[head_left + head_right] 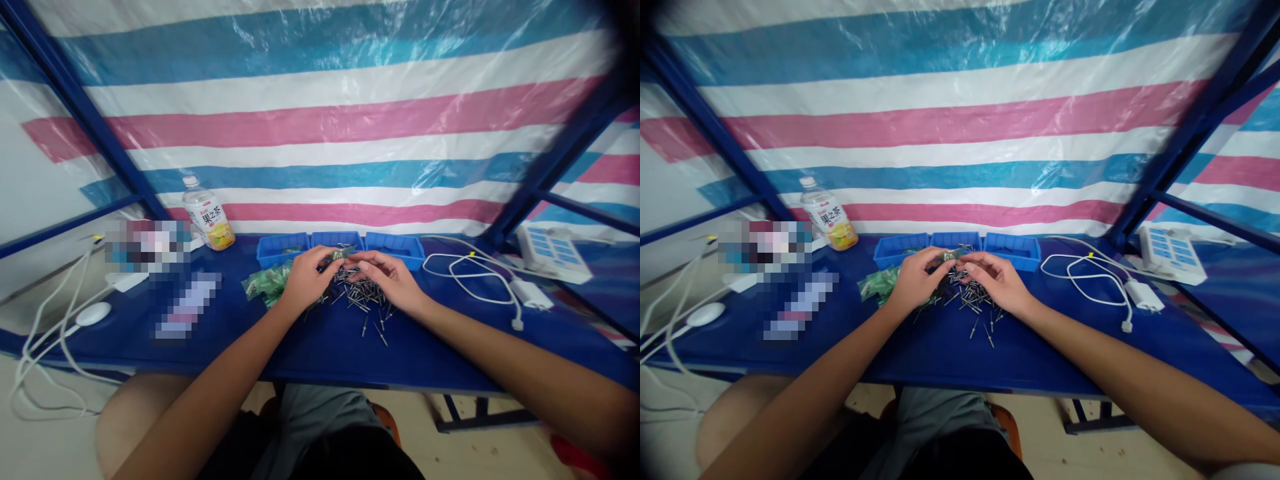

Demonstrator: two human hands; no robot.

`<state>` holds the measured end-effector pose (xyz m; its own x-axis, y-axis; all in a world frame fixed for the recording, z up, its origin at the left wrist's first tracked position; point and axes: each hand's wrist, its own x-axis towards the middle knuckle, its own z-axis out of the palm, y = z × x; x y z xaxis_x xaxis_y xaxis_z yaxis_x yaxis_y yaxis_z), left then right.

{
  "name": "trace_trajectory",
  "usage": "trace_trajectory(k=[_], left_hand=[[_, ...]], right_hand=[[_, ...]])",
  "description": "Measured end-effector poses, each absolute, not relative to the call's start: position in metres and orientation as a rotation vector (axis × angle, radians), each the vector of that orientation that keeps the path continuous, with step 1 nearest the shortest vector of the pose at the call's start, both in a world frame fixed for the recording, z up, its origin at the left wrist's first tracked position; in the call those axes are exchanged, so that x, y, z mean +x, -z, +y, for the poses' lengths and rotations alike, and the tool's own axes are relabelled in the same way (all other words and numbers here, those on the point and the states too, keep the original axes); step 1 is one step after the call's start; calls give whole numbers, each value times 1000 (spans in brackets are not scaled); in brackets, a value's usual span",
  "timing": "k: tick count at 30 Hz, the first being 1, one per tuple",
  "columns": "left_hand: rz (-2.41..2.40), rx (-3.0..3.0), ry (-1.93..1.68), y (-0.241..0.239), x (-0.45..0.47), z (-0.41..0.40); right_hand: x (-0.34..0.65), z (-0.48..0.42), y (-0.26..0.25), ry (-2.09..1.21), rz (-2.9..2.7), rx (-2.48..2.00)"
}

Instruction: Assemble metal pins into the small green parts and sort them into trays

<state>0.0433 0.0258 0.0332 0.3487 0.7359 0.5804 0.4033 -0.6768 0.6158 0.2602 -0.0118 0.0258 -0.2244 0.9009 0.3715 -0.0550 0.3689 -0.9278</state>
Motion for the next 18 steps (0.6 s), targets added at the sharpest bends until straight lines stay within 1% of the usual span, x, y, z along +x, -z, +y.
trace_trajectory(k=[6, 11, 13, 15, 18], left_hand=[[1131, 2415, -1355, -38, 31, 33], [1385, 2539, -1375, -48, 0, 47], [1586, 2578, -1302, -48, -12, 53], [1764, 2587, -1186, -44, -20, 58], [1899, 2552, -977, -35, -25, 63]], right_hand=[[259, -9, -24, -985, -1532, -893], [264, -5, -15, -926, -1596, -942], [265, -5, -13, -805, -1704, -989], [266, -5, -13, -597, -1890, -1000], [267, -5, -14, -305, -2163, -936]])
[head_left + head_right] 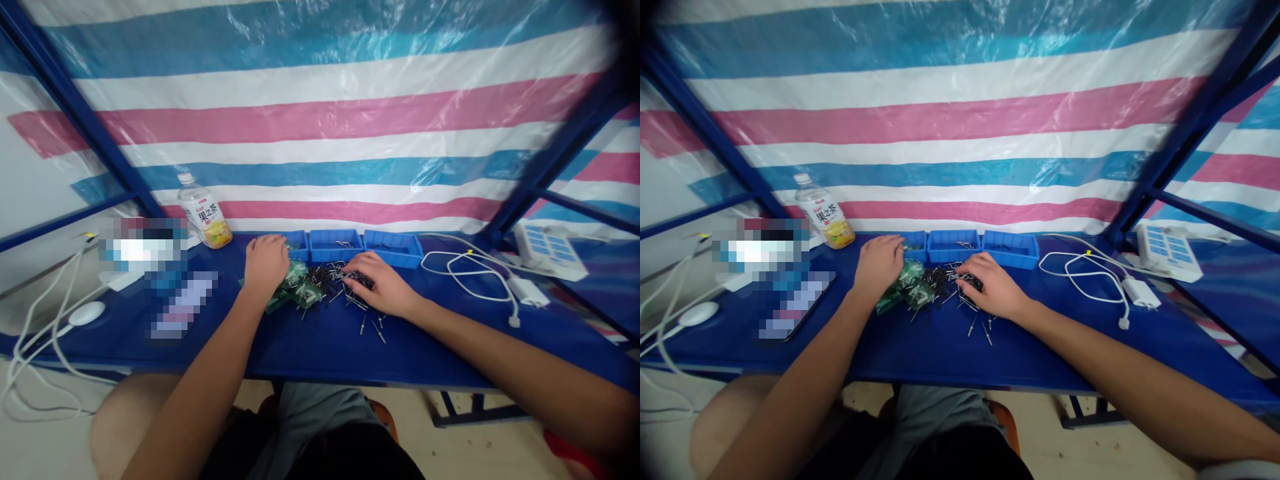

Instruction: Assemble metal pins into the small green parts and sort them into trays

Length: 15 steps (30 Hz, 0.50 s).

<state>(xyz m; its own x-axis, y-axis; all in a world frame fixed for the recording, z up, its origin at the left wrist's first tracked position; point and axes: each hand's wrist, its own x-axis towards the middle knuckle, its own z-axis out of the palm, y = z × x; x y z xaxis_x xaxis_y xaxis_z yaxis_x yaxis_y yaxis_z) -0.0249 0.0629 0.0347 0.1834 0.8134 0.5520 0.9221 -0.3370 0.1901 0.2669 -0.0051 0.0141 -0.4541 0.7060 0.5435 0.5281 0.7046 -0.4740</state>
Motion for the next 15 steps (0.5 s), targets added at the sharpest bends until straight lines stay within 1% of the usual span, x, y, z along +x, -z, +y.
trace_trajectory(k=[4, 11, 15], left_hand=[[-1775, -2331, 706, -25, -23, 66], [-1734, -2255, 725, -23, -20, 66], [-1821, -2247, 596, -30, -18, 61]], right_hand=[[268, -1, -11, -159, -2337, -923], [274, 6, -3, -103, -2386, -969], [276, 9, -1, -83, -2393, -965]])
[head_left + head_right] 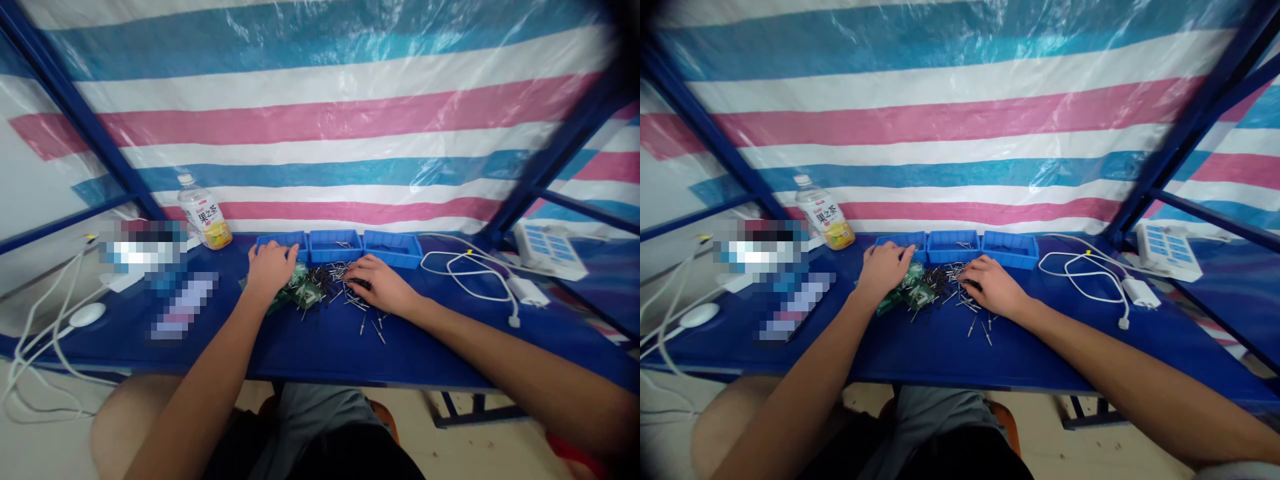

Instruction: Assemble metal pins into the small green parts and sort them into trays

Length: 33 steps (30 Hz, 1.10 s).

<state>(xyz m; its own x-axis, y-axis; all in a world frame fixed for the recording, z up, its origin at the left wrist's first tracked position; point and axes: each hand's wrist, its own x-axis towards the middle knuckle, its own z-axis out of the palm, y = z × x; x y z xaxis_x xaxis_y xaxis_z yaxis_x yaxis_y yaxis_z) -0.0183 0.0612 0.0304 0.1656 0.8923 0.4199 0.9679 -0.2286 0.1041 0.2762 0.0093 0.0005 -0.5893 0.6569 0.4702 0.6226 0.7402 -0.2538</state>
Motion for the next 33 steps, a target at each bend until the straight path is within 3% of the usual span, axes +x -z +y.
trace_trajectory(k=[13, 22, 27, 33], left_hand=[[-1862, -2276, 556, -32, -18, 60], [-1113, -2484, 1199, -36, 15, 45], [-840, -2820, 1121, -29, 38, 32], [-838, -2937, 1075, -24, 43, 31]], right_hand=[[277, 11, -3, -73, -2300, -961], [271, 6, -10, -269, -1959, -978], [270, 2, -12, -320, -1859, -938], [265, -2, -11, -570, -1735, -852]])
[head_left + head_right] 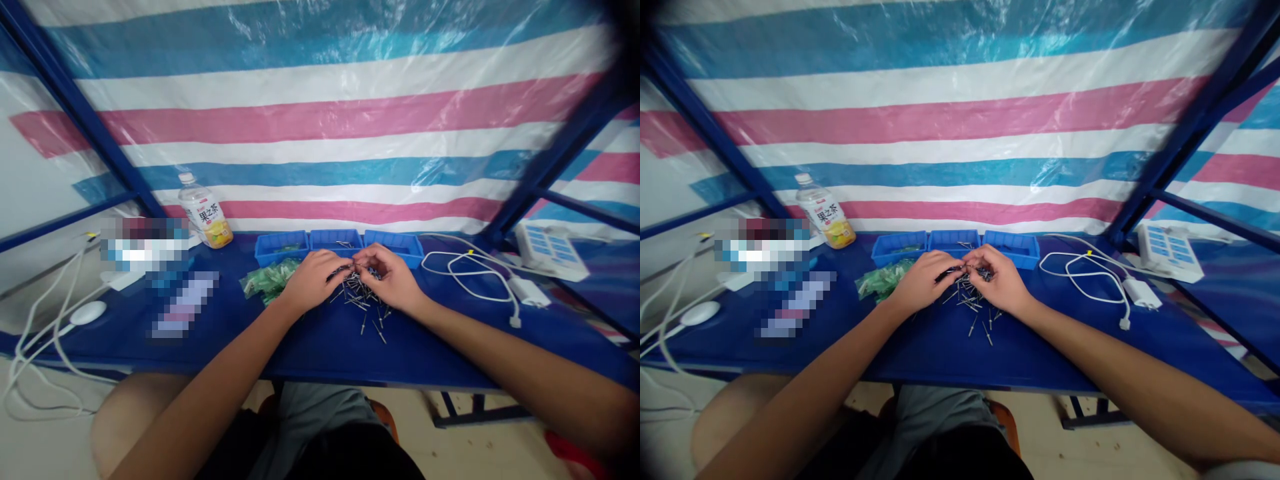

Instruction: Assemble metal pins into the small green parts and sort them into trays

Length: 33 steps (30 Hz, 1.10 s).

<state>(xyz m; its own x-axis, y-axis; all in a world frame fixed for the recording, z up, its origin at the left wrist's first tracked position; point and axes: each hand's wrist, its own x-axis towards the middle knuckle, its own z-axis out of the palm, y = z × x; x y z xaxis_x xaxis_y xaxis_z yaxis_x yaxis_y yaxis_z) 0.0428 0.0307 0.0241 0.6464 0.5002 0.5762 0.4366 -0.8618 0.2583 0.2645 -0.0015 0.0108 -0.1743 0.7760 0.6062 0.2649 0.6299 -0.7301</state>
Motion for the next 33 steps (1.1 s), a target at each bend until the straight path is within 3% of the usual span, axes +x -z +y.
trace_trajectory(k=[15, 25, 33], left_hand=[[829, 2423, -1184, -36, 45, 21], [899, 2404, -948, -34, 44, 20], [854, 2431, -1057, -32, 45, 23]], right_hand=[[267, 1, -5, -666, -1834, -875], [273, 0, -12, -308, -1867, -1033], [268, -6, -21, -248, -1951, -864]])
